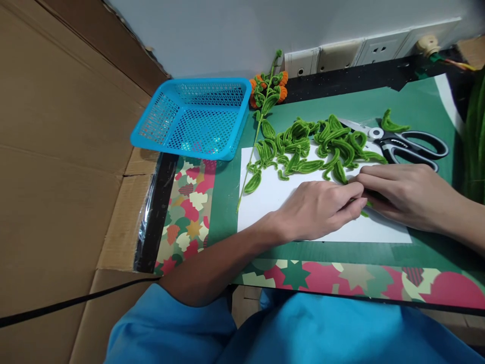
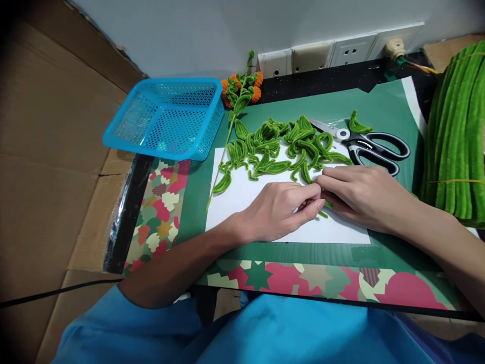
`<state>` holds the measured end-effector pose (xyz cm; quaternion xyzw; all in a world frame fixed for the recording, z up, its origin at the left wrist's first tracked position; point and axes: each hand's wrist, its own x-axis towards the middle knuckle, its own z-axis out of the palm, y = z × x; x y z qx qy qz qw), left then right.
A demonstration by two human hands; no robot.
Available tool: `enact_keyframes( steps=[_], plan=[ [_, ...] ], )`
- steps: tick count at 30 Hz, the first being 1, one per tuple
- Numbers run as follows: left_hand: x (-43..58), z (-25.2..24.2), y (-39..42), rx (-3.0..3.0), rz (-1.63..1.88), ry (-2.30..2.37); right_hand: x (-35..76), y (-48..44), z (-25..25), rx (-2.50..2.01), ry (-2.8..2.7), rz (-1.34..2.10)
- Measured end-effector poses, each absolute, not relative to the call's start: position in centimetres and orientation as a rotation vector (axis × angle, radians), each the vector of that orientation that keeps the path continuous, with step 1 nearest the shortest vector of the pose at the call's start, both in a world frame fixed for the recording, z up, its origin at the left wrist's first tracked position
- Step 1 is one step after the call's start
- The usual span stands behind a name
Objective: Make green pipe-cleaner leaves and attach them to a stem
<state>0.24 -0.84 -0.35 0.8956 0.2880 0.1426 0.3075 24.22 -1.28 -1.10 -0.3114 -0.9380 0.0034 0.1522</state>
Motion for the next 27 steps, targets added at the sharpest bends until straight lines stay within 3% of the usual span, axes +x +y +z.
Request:
enact_keyframes(
  steps=[27],
  plan=[
    [0.39, -0.27, -0.89, 2.368, 0.361, 0.755, 24.81, -1.46, -1.43, -0.948, -2.675, 0.013]
  ],
)
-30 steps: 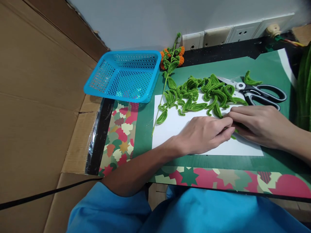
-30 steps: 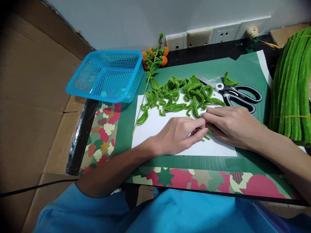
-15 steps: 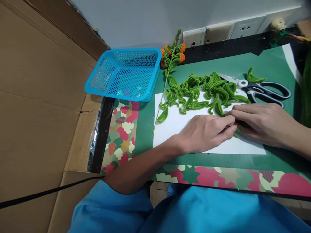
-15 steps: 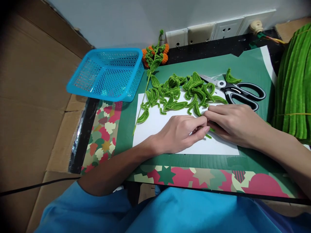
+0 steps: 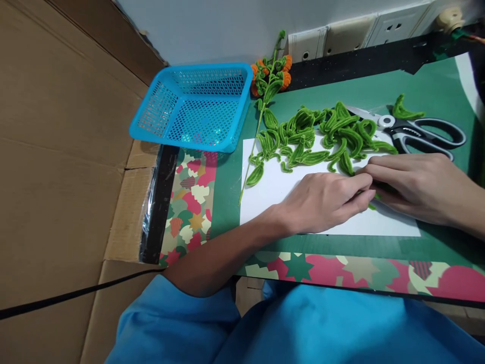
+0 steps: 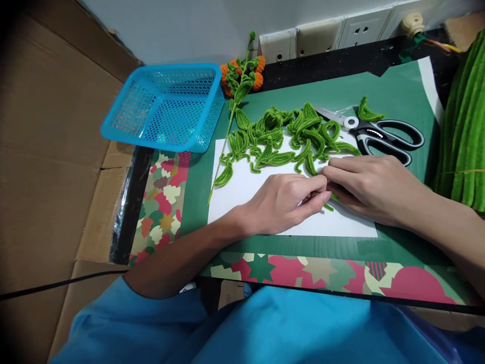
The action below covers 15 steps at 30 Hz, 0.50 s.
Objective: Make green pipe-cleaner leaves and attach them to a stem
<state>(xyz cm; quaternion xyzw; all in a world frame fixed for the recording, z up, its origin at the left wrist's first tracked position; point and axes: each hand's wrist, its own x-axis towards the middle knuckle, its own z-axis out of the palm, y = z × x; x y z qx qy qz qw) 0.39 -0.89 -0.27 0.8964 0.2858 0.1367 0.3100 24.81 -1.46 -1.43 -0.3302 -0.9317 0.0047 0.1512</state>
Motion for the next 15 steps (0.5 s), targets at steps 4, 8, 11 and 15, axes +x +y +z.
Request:
enact_keyframes(
  steps=[4, 8, 11, 15],
  plan=[
    [0.36, 0.08, -0.85, 2.352, 0.327, 0.763, 24.92, -1.47, -1.44, -0.948, -2.686, 0.012],
    [0.42, 0.18, -0.84, 2.349, 0.313, 0.767, 24.94, -1.5, -1.39, -0.941, -2.681, -0.013],
    [0.49, 0.12, -0.85, 2.338, 0.307, 0.769, 25.0, -1.54, -1.42, -0.959, -2.689, -0.015],
    [0.56, -0.02, -0.87, 2.323, 0.319, 0.758, 24.99, -1.49, -1.26, -0.953, -2.691, -0.012]
  ],
)
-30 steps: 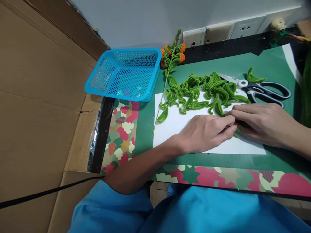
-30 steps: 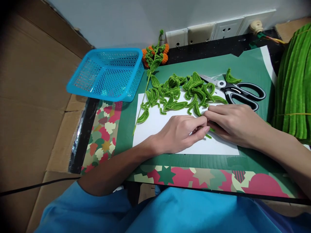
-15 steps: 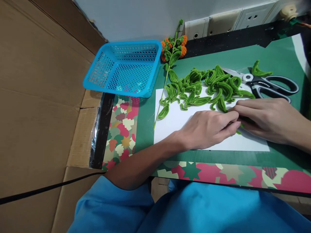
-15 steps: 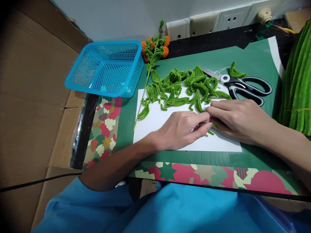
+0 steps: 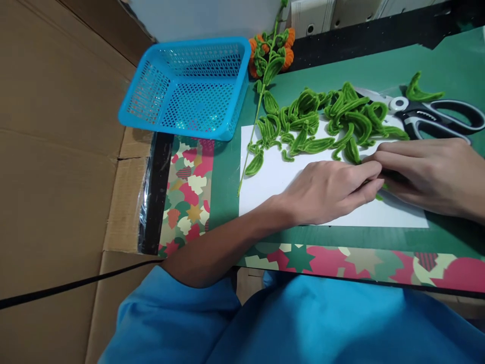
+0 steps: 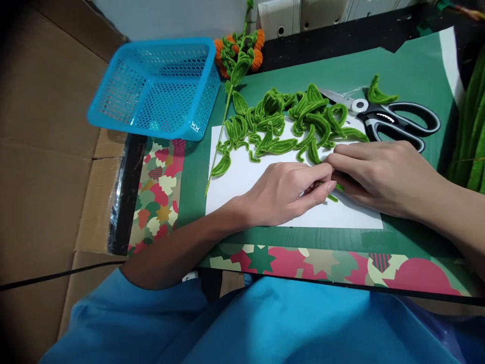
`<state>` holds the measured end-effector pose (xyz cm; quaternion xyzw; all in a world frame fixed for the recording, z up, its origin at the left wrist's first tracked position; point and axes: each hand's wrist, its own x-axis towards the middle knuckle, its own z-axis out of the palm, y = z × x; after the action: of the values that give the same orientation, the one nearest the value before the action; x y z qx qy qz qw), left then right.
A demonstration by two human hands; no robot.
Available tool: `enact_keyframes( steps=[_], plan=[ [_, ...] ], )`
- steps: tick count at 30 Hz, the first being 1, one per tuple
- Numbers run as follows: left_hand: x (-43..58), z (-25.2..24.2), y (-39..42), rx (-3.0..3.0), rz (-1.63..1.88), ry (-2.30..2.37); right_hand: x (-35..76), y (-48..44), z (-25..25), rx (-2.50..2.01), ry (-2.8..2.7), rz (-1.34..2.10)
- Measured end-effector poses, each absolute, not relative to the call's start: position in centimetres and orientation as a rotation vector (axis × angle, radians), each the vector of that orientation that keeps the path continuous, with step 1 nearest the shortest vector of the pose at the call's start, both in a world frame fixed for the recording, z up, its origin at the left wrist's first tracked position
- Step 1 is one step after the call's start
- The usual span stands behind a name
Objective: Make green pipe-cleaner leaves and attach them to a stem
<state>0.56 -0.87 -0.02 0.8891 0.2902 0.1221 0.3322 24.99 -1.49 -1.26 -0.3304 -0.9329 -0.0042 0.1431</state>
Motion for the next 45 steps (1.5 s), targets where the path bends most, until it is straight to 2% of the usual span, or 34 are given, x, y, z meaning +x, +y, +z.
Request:
enact_keyframes(
  steps=[45],
  plan=[
    [0.74, -0.36, -0.85, 2.267, 0.353, 0.731, 25.38, -1.48, -0.92, -0.975, -2.696, 0.001]
  ],
)
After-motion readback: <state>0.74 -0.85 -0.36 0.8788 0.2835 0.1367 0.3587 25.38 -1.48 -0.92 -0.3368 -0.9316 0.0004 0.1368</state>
